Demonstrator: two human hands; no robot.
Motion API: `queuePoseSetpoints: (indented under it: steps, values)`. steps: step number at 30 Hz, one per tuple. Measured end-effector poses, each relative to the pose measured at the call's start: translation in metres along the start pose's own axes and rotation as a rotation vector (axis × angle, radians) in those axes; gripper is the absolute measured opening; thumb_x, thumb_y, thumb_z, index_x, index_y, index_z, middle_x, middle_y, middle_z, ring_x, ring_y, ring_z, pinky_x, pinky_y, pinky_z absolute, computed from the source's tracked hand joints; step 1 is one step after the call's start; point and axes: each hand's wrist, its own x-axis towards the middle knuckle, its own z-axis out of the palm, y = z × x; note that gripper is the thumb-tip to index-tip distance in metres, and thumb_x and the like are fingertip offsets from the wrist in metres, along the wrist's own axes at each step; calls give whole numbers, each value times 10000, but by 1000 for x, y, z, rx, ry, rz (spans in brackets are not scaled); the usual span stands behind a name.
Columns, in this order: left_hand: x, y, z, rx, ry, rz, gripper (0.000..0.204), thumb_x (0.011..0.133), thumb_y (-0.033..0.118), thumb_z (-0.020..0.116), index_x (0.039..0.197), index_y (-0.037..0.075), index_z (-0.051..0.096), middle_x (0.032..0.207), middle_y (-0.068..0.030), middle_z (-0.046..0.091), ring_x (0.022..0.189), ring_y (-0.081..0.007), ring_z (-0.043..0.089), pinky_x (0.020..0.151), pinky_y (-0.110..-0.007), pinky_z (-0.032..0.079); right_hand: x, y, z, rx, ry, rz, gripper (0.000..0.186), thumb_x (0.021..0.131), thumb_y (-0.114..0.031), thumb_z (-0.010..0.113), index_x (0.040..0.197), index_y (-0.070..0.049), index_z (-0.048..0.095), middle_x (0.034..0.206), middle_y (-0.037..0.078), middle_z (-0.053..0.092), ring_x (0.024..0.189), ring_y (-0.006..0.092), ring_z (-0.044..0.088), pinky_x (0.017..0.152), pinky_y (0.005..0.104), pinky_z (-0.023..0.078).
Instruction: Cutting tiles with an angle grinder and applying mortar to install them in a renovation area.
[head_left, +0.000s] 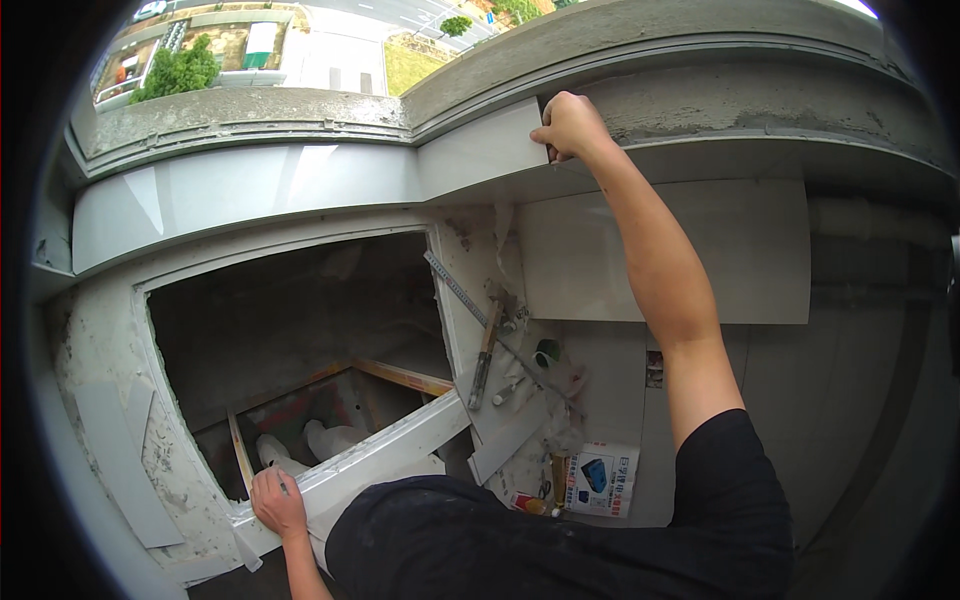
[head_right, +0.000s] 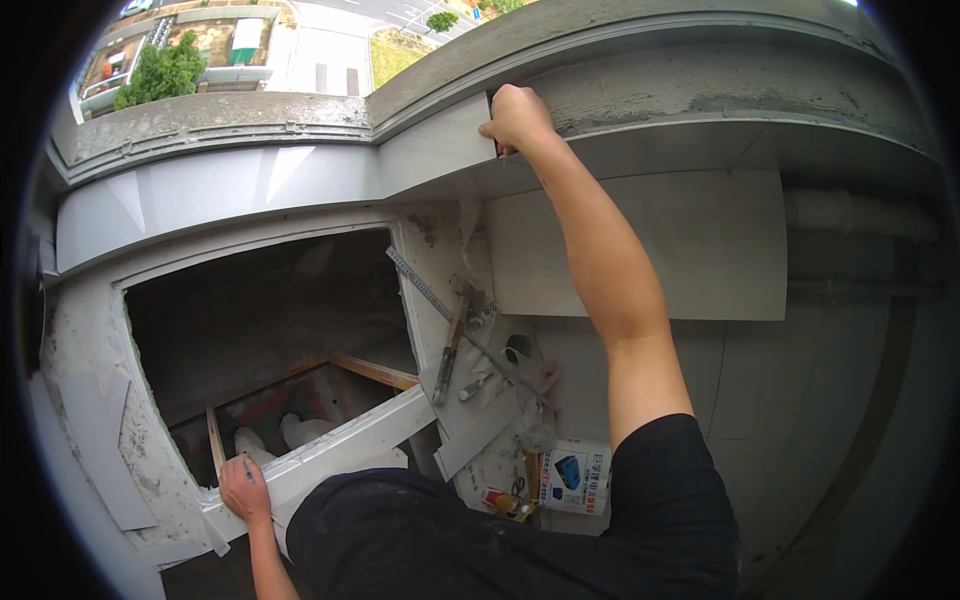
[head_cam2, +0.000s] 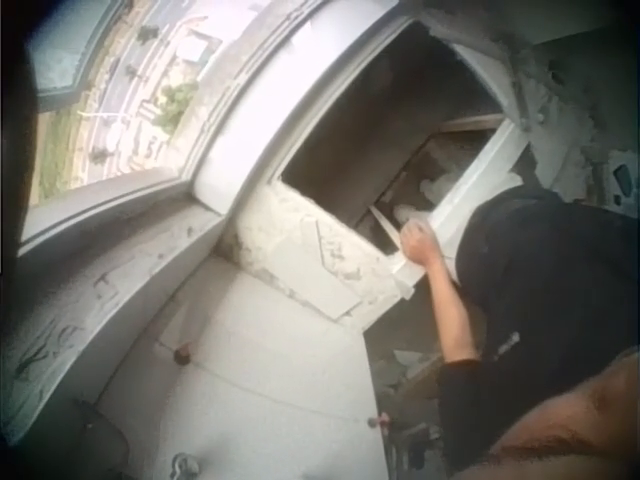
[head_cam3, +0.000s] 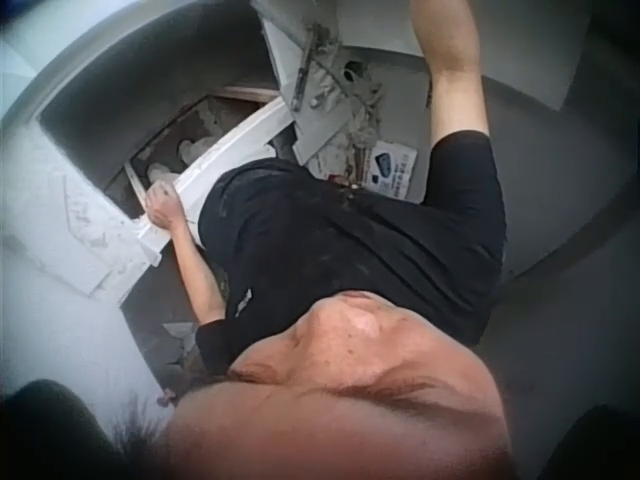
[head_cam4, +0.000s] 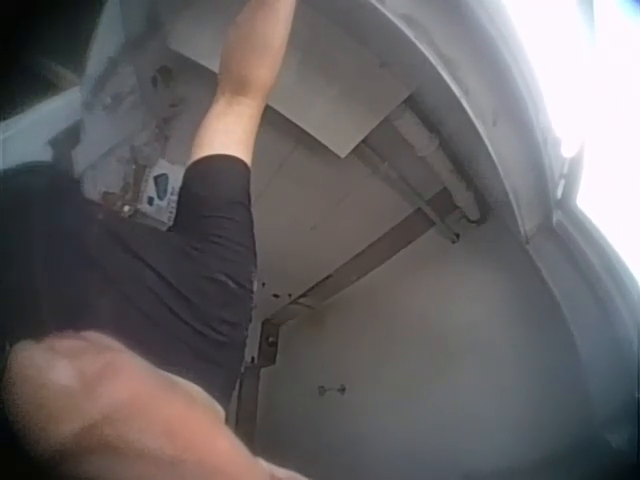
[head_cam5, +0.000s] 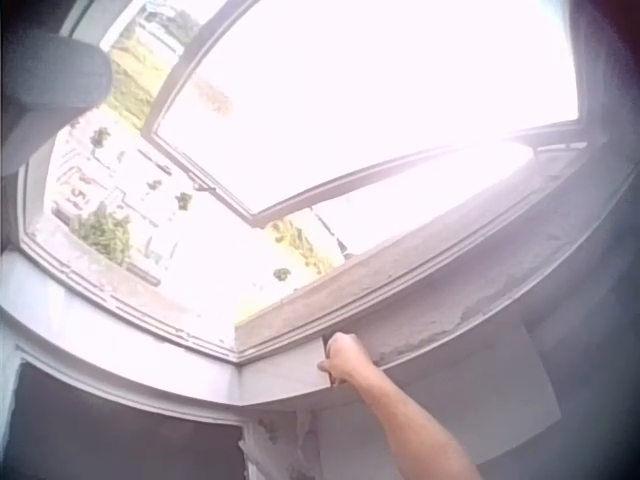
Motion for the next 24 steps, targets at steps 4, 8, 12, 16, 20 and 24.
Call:
queuePoseSetpoints:
  steps: [4, 8, 12, 16, 20, 24]
  values:
    - [0, 0, 0, -6, -2, 1, 108, 1002, 127, 714, 1052, 39, 751, 1074, -123, 753, 1065, -356, 721, 956, -485, 564, -2, -1, 0, 13, -13, 3, 260, 977, -140, 878, 885, 71, 757, 677, 144, 771, 553, 195, 766, 547, 337, 617]
    - [-1, -2, -2, 0, 1, 5, 110, 1002, 133, 709, 1042, 41, 754, 1068, -122, 753, 1055, -354, 721, 943, -489, 564, -3, -2, -1, 7, -20, 10, 255, 969, -143, 881, 901, 70, 761, 677, 146, 771, 553, 196, 766, 548, 331, 618]
    - [-1, -1, -7, 17, 2, 5, 118, 990, 143, 714, 1037, 43, 756, 1054, -126, 752, 1045, -354, 722, 934, -489, 568, -4, -5, -1, 75, -2, 27, 258, 952, -163, 891, 898, 59, 770, 669, 151, 765, 526, 191, 751, 528, 334, 603]
    - [-1, 0, 0, 44, 0, -5, 114, 966, 171, 735, 999, 64, 754, 1039, -120, 760, 1033, -348, 729, 908, -486, 573, -10, -16, 6, -3, 87, 86, 322, 876, -339, 938, 874, -33, 836, 871, 151, 842, 835, 282, 839, 827, 435, 663]
    - [3, 0, -4, 17, -2, 3, 141, 964, 189, 753, 1015, 59, 769, 1062, -127, 773, 1047, -351, 736, 927, -483, 583, -30, -14, 1, 89, 221, 15, 307, 869, -358, 932, 965, -79, 848, 979, 148, 849, 995, 342, 820, 907, 479, 638]
    - [30, 37, -33, -321, 9, -50, 311, 989, 177, 820, 1254, 19, 783, 1275, -171, 779, 1211, -390, 738, 1075, -474, 578, -111, -13, -26, 286, 365, -127, 293, 871, -313, 904, 904, -43, 792, 888, 163, 810, 907, 351, 808, 818, 487, 626]
